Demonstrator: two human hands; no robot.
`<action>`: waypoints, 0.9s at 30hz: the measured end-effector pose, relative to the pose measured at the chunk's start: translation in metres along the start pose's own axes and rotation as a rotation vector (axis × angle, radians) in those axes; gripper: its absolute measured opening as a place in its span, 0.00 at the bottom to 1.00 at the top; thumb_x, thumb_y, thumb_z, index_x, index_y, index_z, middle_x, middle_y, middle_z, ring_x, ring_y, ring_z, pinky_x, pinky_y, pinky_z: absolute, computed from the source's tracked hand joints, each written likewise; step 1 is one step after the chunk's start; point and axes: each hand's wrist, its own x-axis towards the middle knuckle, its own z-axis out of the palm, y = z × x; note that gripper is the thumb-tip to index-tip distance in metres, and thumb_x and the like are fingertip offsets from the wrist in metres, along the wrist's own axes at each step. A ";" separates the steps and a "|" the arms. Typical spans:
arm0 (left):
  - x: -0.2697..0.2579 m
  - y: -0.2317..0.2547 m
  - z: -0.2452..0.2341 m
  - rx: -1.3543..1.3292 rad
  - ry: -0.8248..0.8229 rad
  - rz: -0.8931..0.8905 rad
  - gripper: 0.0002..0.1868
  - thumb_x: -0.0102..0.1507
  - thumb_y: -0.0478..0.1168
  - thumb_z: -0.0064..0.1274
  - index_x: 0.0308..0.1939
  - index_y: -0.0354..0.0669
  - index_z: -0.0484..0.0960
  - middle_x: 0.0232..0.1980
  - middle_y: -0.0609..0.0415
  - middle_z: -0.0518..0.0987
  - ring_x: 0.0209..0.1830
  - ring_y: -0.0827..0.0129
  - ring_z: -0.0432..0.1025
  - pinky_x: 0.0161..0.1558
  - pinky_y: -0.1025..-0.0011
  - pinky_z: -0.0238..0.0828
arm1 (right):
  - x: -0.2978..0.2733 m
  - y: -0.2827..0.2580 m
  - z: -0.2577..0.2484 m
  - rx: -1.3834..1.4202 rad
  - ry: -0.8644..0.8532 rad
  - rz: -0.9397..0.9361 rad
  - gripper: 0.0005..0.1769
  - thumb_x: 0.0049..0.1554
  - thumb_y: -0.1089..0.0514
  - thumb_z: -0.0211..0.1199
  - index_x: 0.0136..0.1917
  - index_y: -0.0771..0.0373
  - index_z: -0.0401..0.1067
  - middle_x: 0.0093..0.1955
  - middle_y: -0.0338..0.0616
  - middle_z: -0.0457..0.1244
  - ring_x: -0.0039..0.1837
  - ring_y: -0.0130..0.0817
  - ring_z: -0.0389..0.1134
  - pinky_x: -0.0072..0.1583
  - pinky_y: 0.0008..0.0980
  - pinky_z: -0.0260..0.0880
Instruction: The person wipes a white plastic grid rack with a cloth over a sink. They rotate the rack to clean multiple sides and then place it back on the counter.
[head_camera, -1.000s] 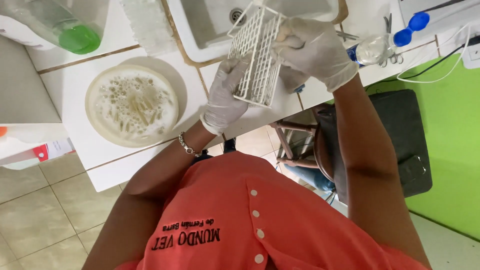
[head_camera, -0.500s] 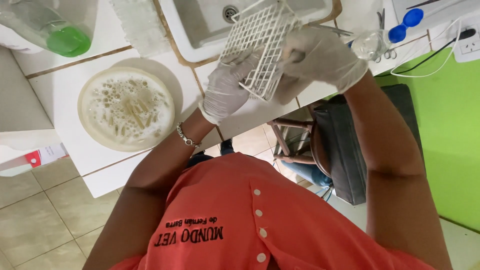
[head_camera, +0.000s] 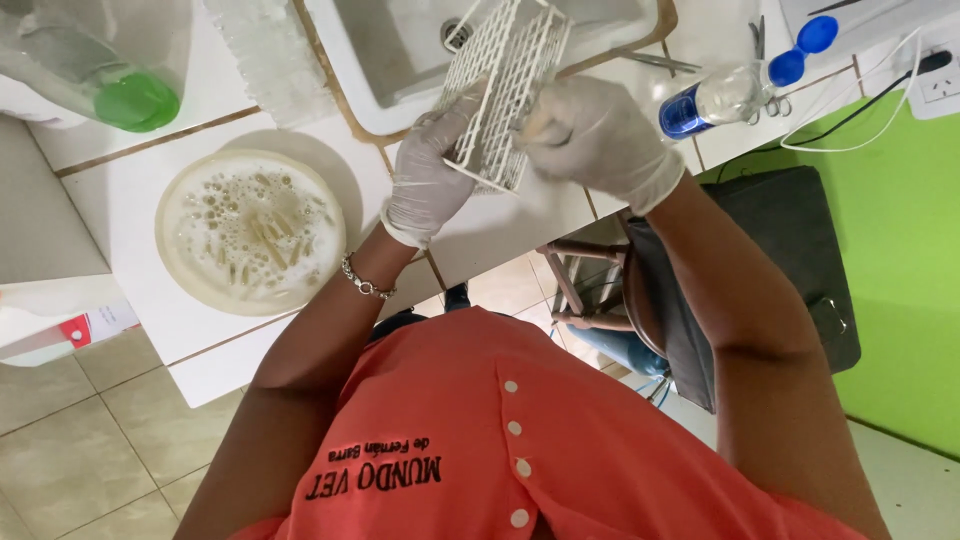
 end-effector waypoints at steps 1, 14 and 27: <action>0.002 0.002 0.000 -0.020 0.008 -0.006 0.31 0.61 0.23 0.52 0.69 0.45 0.73 0.71 0.45 0.73 0.75 0.53 0.68 0.75 0.61 0.70 | -0.006 -0.008 0.005 -0.009 0.038 -0.075 0.32 0.64 0.64 0.57 0.23 0.49 0.47 0.21 0.27 0.42 0.26 0.22 0.47 0.38 0.22 0.62; 0.003 -0.013 -0.007 0.112 -0.154 0.049 0.45 0.55 0.32 0.77 0.72 0.56 0.70 0.74 0.48 0.71 0.78 0.57 0.62 0.81 0.59 0.55 | 0.009 0.097 0.001 -0.101 0.155 0.443 0.13 0.62 0.60 0.64 0.37 0.54 0.66 0.29 0.23 0.49 0.32 0.15 0.54 0.35 0.10 0.63; -0.001 -0.005 -0.010 0.110 0.022 -0.028 0.30 0.62 0.26 0.51 0.69 0.47 0.74 0.67 0.51 0.79 0.71 0.59 0.70 0.69 0.69 0.72 | 0.010 -0.011 0.004 0.289 0.038 -0.144 0.33 0.59 0.77 0.52 0.23 0.49 0.45 0.20 0.28 0.42 0.24 0.21 0.53 0.77 0.55 0.67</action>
